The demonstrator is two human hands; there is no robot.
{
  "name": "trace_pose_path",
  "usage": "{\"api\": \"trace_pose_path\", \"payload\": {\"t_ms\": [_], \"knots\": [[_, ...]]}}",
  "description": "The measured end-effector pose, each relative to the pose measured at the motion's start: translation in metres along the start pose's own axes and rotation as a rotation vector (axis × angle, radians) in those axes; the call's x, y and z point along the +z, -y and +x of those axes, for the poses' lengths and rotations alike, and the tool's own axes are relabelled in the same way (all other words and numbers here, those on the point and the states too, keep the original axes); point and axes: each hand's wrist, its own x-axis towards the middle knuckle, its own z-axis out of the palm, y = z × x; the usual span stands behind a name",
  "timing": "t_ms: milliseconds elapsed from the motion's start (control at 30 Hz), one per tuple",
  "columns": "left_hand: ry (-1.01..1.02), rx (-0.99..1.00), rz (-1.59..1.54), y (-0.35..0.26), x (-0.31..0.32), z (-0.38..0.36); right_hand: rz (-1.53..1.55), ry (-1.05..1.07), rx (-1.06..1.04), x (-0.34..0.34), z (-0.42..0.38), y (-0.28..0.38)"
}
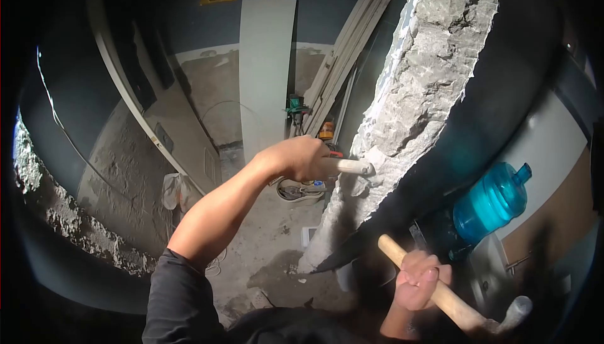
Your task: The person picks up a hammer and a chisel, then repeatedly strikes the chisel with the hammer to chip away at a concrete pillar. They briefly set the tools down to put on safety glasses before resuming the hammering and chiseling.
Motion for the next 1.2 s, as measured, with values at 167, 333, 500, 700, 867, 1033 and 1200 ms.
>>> {"api": "trace_pose_path", "payload": {"t_ms": [167,333,500,700,867,1033,1200], "knots": [[-0.02,0.001,0.013,0.005,0.008,0.001,-0.642,0.223,1.014,-0.036,-0.087,-0.101],[-0.086,-0.023,-0.001,0.009,0.023,-0.004,-0.666,0.146,0.573,-0.034,-0.098,-0.073],[-0.177,-0.002,-0.079,0.015,0.038,-0.007,-0.081,0.107,-0.008,-0.007,-0.015,-0.002],[-0.164,-0.083,-0.078,0.009,0.038,-0.008,-0.667,0.167,0.91,-0.044,-0.133,-0.131],[-0.154,-0.074,-0.036,0.011,0.033,-0.006,-0.298,-0.113,0.842,-0.018,-0.094,-0.069],[-0.163,-0.081,-0.073,0.014,0.039,-0.005,-0.068,0.085,0.075,-0.004,-0.002,0.003],[-0.29,-0.042,-0.07,0.018,0.051,-0.005,-0.315,0.095,0.148,0.012,-0.04,-0.048]]}}
